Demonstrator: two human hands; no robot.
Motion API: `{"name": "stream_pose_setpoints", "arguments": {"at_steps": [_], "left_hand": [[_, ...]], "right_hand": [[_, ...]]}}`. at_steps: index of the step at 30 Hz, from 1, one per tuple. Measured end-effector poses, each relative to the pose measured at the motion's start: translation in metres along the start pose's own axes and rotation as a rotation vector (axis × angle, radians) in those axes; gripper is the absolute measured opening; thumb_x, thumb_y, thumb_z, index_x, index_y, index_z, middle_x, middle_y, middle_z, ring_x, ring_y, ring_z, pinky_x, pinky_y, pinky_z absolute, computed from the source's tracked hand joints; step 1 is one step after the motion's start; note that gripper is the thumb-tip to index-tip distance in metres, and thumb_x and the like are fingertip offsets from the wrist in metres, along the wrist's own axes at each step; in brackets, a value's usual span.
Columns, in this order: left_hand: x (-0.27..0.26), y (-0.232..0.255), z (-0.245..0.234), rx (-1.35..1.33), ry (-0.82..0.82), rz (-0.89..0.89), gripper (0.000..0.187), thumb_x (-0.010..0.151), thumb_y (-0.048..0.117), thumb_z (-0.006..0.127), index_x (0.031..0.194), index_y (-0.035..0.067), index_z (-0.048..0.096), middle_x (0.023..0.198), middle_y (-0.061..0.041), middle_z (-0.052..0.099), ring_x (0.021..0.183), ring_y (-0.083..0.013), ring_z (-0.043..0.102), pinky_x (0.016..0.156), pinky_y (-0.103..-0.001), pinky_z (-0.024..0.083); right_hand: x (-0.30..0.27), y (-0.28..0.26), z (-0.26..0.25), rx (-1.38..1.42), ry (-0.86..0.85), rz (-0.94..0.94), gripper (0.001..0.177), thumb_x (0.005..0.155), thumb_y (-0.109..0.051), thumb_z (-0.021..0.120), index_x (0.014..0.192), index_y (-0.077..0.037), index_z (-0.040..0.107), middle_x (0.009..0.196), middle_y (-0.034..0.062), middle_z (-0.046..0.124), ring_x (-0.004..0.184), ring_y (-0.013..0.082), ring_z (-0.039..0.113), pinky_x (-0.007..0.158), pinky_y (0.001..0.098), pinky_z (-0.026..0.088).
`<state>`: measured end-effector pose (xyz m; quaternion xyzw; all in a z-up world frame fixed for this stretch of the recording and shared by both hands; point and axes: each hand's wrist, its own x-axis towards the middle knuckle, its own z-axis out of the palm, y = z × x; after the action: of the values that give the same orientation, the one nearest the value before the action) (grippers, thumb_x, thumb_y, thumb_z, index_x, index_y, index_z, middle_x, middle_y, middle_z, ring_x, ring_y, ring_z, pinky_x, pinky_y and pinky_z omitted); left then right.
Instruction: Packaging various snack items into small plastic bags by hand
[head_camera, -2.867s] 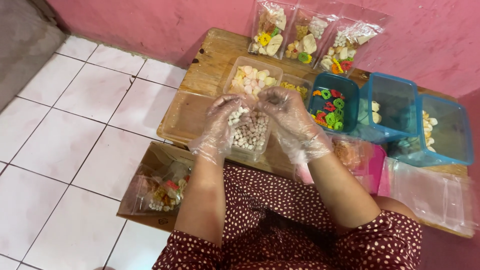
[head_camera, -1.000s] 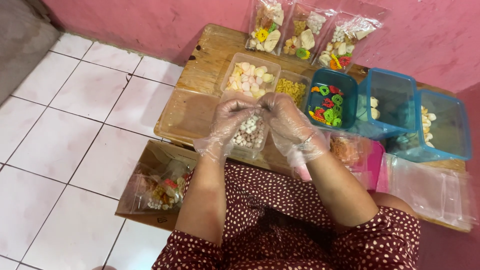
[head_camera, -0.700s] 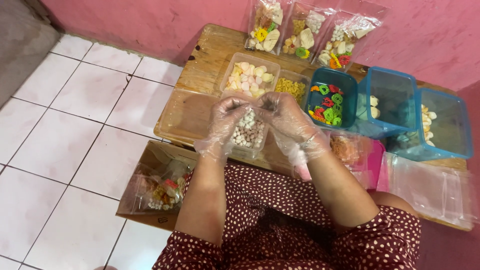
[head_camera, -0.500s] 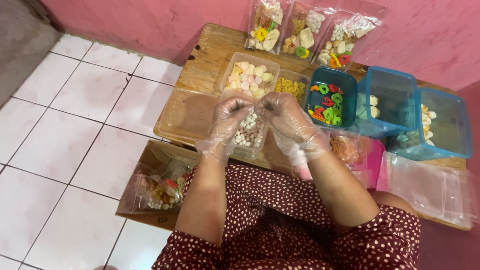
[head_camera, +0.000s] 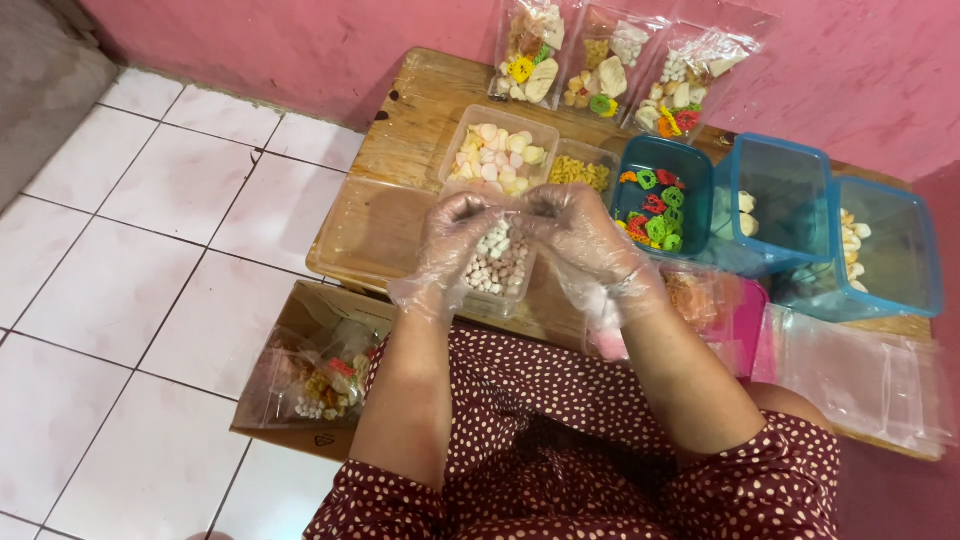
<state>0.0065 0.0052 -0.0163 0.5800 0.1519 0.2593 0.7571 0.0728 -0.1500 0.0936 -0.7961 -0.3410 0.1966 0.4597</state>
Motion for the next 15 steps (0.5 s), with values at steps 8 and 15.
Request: {"name": "stream_pose_setpoints", "arguments": {"at_steps": [8, 15], "left_hand": [[-0.002, 0.001, 0.004, -0.053, -0.049, 0.021, 0.017, 0.08, 0.006, 0.087, 0.089, 0.012, 0.075, 0.087, -0.003, 0.076, 0.083, -0.0083, 0.067, 0.079, -0.025, 0.06], [-0.009, 0.016, 0.006, 0.051, -0.057, 0.082, 0.017, 0.079, 0.005, 0.087, 0.09, 0.01, 0.076, 0.087, -0.002, 0.075, 0.083, -0.0095, 0.067, 0.082, -0.027, 0.06]], "right_hand": [[0.015, 0.042, 0.004, 0.076, 0.029, -0.079, 0.011, 0.086, -0.004, 0.073, 0.094, -0.005, 0.079, 0.08, 0.0104, 0.073, 0.077, 0.0157, 0.069, 0.071, 0.0299, 0.057], [0.01, 0.034, 0.004, 0.014, 0.037, -0.141, 0.013, 0.084, -0.006, 0.079, 0.098, -0.006, 0.08, 0.085, 0.0126, 0.075, 0.082, 0.0204, 0.074, 0.073, 0.0361, 0.058]]}}
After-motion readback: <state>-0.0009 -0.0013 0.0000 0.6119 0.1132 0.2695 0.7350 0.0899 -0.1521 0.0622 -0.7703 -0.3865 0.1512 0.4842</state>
